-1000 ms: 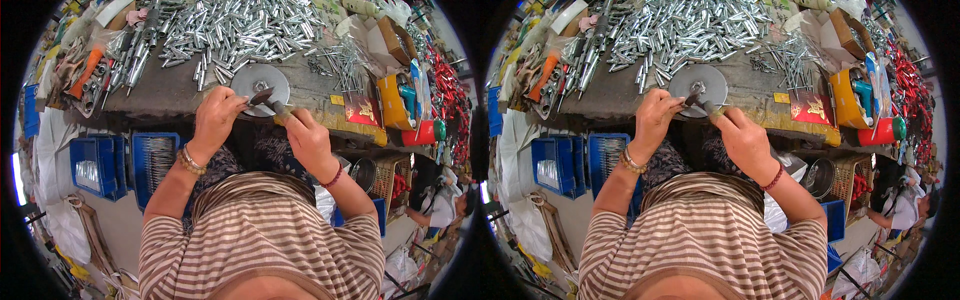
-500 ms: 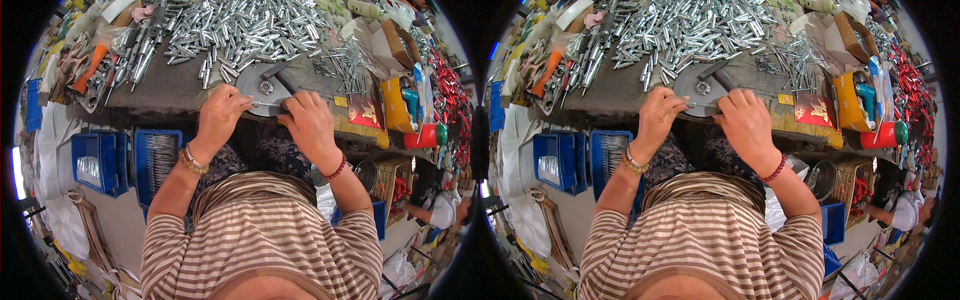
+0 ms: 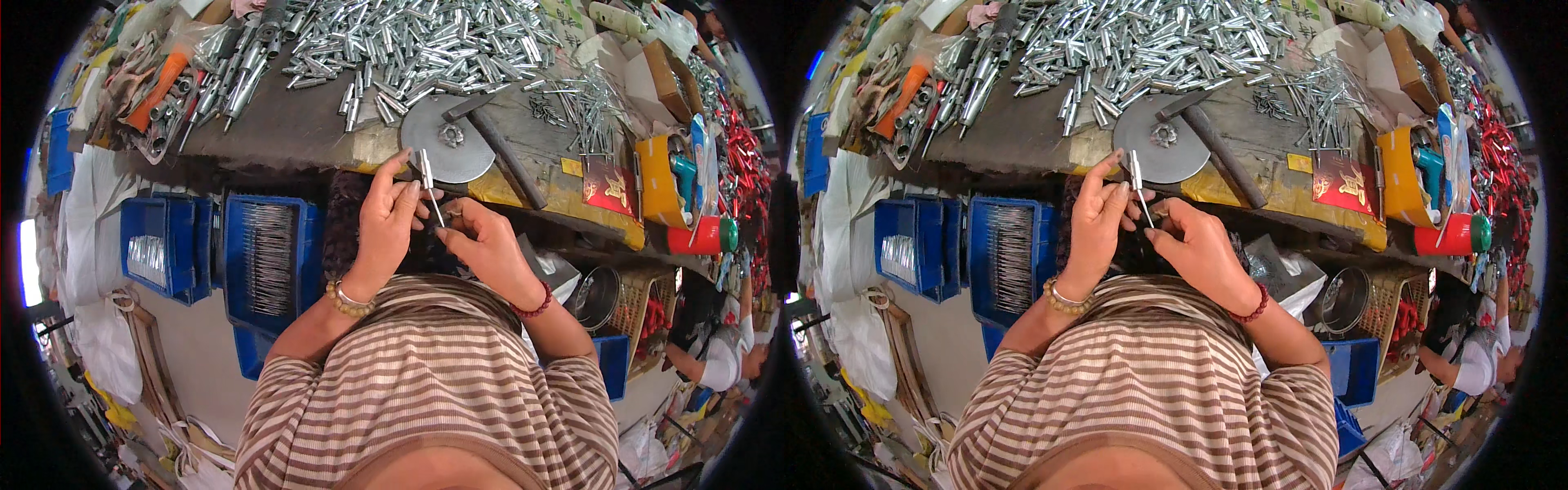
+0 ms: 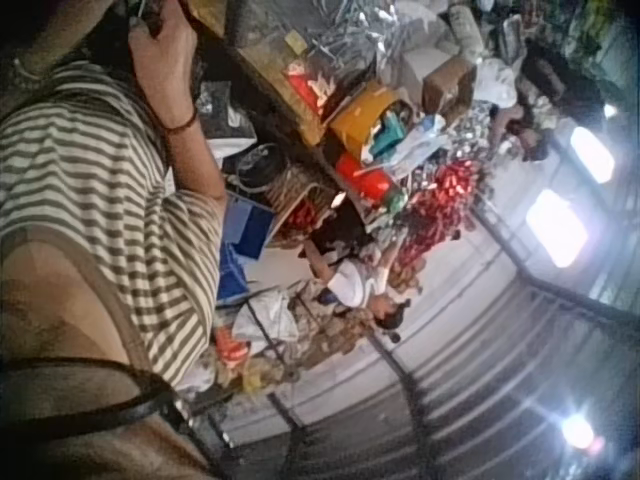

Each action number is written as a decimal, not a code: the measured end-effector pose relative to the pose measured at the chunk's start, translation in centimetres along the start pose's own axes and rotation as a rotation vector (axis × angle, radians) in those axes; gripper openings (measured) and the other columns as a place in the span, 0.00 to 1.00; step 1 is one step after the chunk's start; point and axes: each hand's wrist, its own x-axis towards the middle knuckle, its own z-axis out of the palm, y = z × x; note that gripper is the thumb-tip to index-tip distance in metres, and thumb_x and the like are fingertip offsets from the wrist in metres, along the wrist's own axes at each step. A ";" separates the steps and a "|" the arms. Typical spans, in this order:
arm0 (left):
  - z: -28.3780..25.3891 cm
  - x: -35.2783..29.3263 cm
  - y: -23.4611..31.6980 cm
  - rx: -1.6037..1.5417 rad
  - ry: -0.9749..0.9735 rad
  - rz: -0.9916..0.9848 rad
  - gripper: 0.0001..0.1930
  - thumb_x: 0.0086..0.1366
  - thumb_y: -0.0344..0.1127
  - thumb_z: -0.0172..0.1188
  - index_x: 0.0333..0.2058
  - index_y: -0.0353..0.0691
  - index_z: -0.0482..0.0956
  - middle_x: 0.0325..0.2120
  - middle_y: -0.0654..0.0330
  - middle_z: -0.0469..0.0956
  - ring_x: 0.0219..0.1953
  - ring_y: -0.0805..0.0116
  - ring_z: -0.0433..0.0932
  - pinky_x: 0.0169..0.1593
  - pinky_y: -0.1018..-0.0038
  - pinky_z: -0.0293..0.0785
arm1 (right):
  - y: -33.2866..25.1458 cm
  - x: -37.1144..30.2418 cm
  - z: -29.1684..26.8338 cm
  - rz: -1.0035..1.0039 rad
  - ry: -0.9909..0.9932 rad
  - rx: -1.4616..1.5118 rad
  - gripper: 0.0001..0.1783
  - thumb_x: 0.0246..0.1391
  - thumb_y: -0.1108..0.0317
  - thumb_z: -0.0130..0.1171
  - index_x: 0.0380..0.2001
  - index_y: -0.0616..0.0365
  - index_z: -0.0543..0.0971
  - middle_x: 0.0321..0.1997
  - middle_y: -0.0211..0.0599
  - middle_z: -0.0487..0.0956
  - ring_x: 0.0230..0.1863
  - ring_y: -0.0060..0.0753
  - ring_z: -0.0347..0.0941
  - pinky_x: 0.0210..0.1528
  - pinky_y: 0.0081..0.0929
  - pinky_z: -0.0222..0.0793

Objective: The person assembles metal fasteners by taking pins from a bin, inserting them into metal sleeves, and tapping them together on a metal plate with a small hammer.

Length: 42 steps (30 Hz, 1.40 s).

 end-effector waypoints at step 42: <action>-32.6 -1.9 -14.6 0.959 1.025 -0.480 0.30 0.69 0.44 0.67 0.63 0.37 0.68 0.48 0.38 0.83 0.51 0.37 0.82 0.51 0.53 0.77 | 1.2 2.6 -0.5 -0.029 0.330 0.003 0.20 0.68 0.74 0.61 0.61 0.63 0.78 0.38 0.31 0.83 0.31 0.15 0.76 0.29 0.14 0.71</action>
